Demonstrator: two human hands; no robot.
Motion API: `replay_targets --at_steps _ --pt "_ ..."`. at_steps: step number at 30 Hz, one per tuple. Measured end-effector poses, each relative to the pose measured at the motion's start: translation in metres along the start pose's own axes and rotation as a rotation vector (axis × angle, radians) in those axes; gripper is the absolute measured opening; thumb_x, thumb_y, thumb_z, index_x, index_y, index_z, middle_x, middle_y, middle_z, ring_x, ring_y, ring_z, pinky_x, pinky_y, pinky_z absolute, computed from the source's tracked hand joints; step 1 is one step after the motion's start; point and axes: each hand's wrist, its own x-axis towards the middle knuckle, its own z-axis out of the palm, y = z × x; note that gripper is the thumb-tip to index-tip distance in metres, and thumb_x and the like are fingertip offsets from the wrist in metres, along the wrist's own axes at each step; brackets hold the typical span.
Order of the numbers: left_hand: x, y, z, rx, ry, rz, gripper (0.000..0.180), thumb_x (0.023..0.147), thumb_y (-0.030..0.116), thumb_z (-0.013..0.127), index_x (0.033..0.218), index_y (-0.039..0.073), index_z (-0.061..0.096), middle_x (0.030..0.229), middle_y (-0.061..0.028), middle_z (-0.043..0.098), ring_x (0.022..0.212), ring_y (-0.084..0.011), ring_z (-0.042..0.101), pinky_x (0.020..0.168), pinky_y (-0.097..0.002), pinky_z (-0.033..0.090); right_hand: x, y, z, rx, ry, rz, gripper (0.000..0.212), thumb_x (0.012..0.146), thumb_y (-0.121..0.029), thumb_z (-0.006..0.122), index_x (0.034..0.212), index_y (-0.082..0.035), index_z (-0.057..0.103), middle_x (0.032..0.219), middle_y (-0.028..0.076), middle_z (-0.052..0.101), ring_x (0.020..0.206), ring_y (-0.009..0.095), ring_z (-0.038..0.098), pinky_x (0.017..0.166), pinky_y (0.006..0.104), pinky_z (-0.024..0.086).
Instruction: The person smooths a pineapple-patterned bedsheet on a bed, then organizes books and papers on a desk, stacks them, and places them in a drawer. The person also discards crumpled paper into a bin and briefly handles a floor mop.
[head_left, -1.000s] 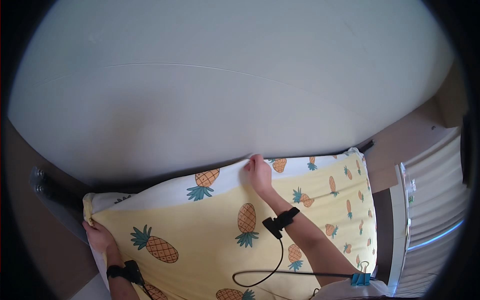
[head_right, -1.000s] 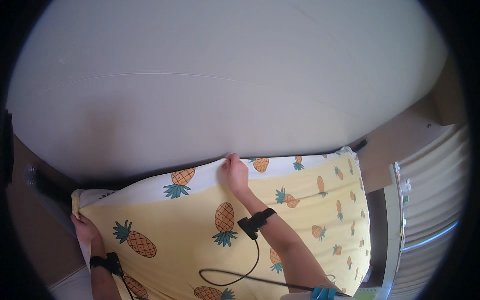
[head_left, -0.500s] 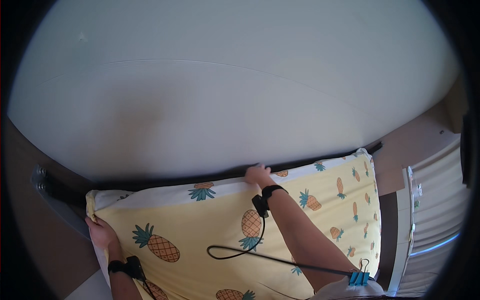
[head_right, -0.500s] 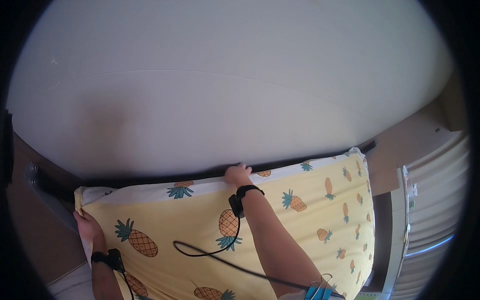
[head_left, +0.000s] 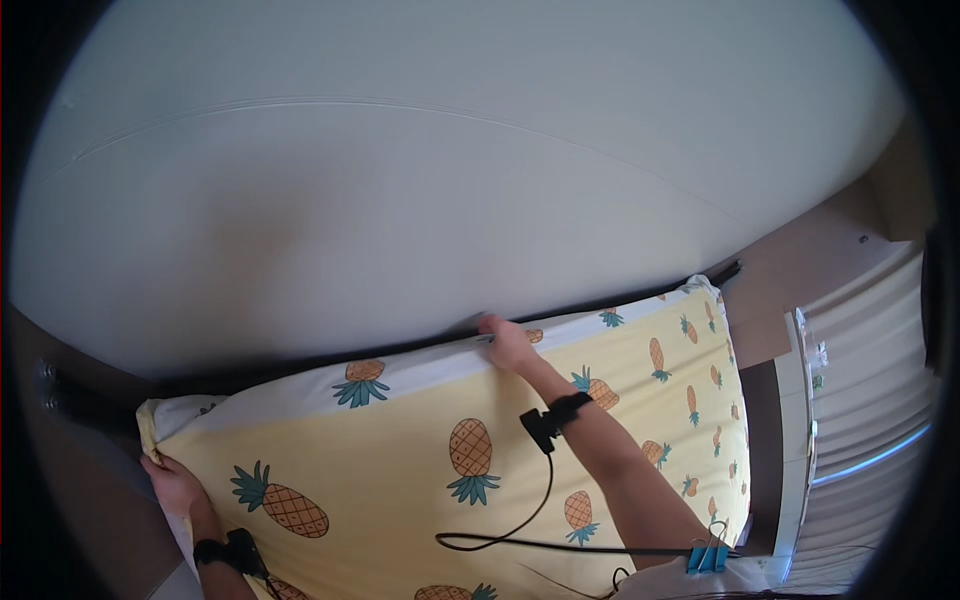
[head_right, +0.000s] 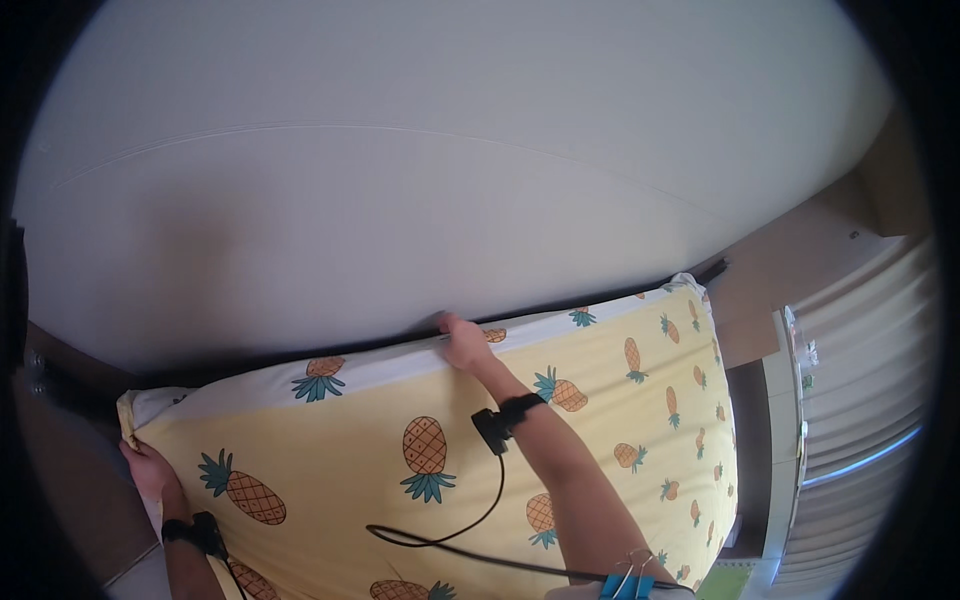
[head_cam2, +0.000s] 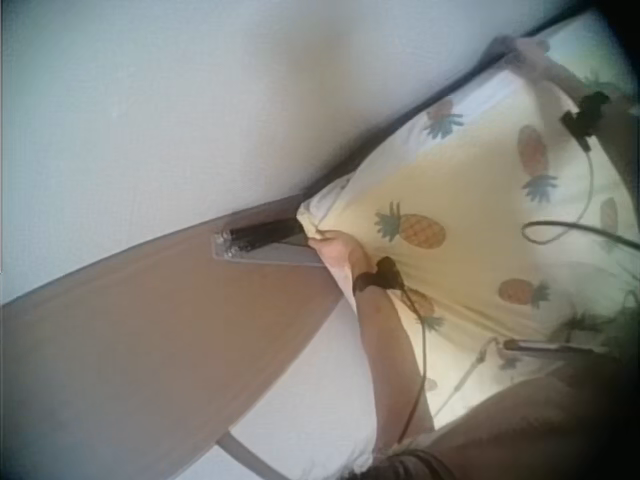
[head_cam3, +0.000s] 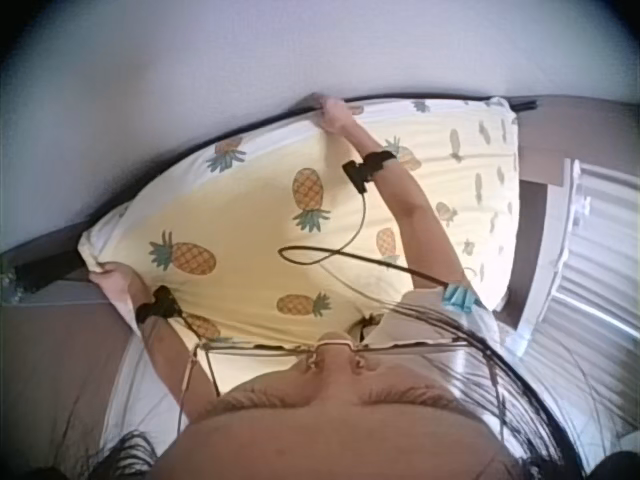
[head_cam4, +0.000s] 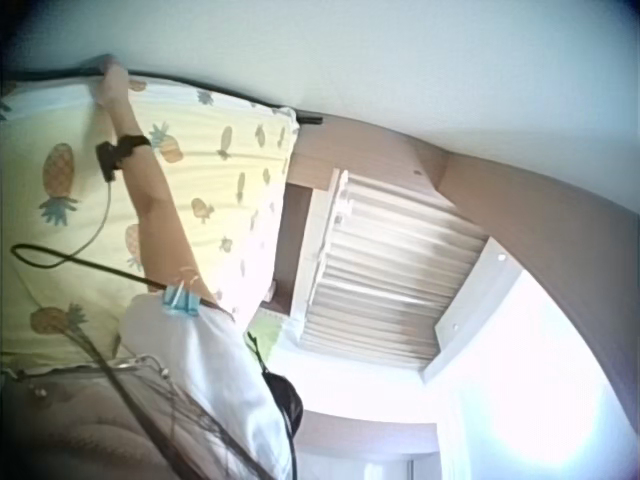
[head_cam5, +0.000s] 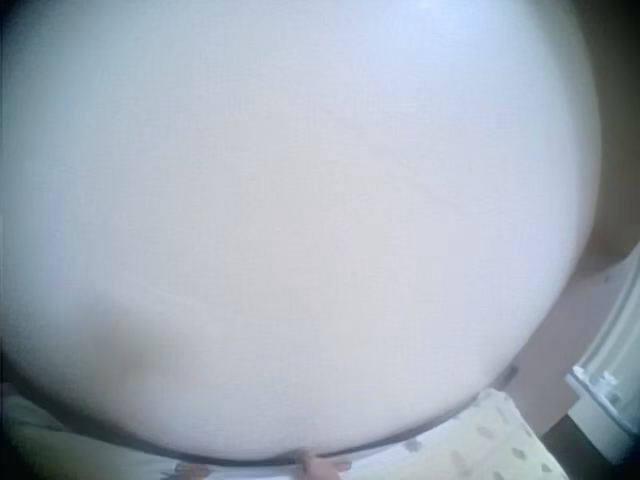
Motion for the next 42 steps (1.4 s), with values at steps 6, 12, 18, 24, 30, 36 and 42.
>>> replay_targets --at_steps 6,12,18,24,30,36,42 --pt "0.007 -0.001 -0.005 -0.001 -0.045 0.001 0.04 0.093 0.035 0.041 0.13 0.02 0.044 0.097 -0.0163 0.065 0.084 -0.0387 0.061 0.066 -0.049 0.047 -0.041 0.005 -0.064 -0.833 -0.27 -0.012 0.012 0.071 -0.008 0.06 0.081 -0.004 0.066 0.087 0.017 0.064 0.084 0.031 0.064 0.072 0.0396 0.052" --pt "0.01 -0.01 0.009 -0.031 -0.02 0.017 0.041 0.094 0.037 0.041 0.13 0.019 0.043 0.097 -0.0165 0.065 0.084 -0.0388 0.061 0.066 -0.0487 0.047 -0.031 0.027 -0.065 -0.927 -0.438 -0.329 0.011 0.077 -0.01 0.057 0.081 -0.006 0.066 0.086 0.012 0.064 0.078 0.026 0.066 0.066 0.0353 0.055" --pt "0.004 -0.005 0.012 0.022 0.029 0.046 0.042 0.093 0.038 0.041 0.13 0.018 0.044 0.097 -0.0174 0.065 0.084 -0.0397 0.061 0.066 -0.0492 0.047 -0.013 0.058 -0.046 -0.93 -0.174 -0.286 0.013 0.076 -0.012 0.057 0.086 -0.004 0.062 0.086 0.013 0.061 0.078 0.027 0.064 0.066 0.0369 0.054" --pt "0.002 -0.004 -0.003 -0.064 0.113 0.083 0.033 0.09 0.029 0.05 0.12 0.015 0.052 0.086 -0.0178 0.065 0.075 -0.0403 0.062 0.061 -0.0482 0.048 -0.066 -0.024 -0.014 -0.609 0.024 -0.348 0.044 0.08 -0.024 0.057 0.119 -0.005 0.054 0.122 0.018 0.054 0.115 0.034 0.05 0.096 0.0509 0.041" --pt "-0.007 0.022 -0.014 -0.02 0.098 0.048 0.025 0.086 0.026 0.053 0.106 0.012 0.055 0.077 -0.019 0.063 0.07 -0.0399 0.061 0.06 -0.0506 0.046 -0.12 -0.148 0.065 -0.406 -0.108 -0.444 0.063 0.08 -0.035 0.055 0.135 -0.009 0.041 0.144 0.014 0.034 0.135 0.038 0.026 0.105 0.0643 0.014" --pt "0.014 0.015 -0.029 -0.055 0.108 0.016 0.022 0.085 0.028 0.055 0.097 0.012 0.063 0.076 -0.0191 0.065 0.067 -0.0398 0.061 0.06 -0.0483 0.047 -0.117 -0.13 0.082 -0.258 0.025 -0.491 0.06 0.074 -0.029 0.054 0.13 -0.009 0.046 0.143 0.014 0.035 0.133 0.041 0.026 0.105 0.0653 0.01" --pt "0.055 0.018 -0.044 -0.237 -0.089 0.0 0.027 0.081 0.029 0.061 0.088 0.003 0.065 0.076 -0.0191 0.066 0.072 -0.0387 0.062 0.066 -0.0462 0.048 -0.12 -0.132 0.091 -0.273 -0.004 -0.487 0.06 0.073 -0.029 0.052 0.13 -0.008 0.045 0.141 0.017 0.035 0.133 0.042 0.024 0.105 0.0648 0.009"
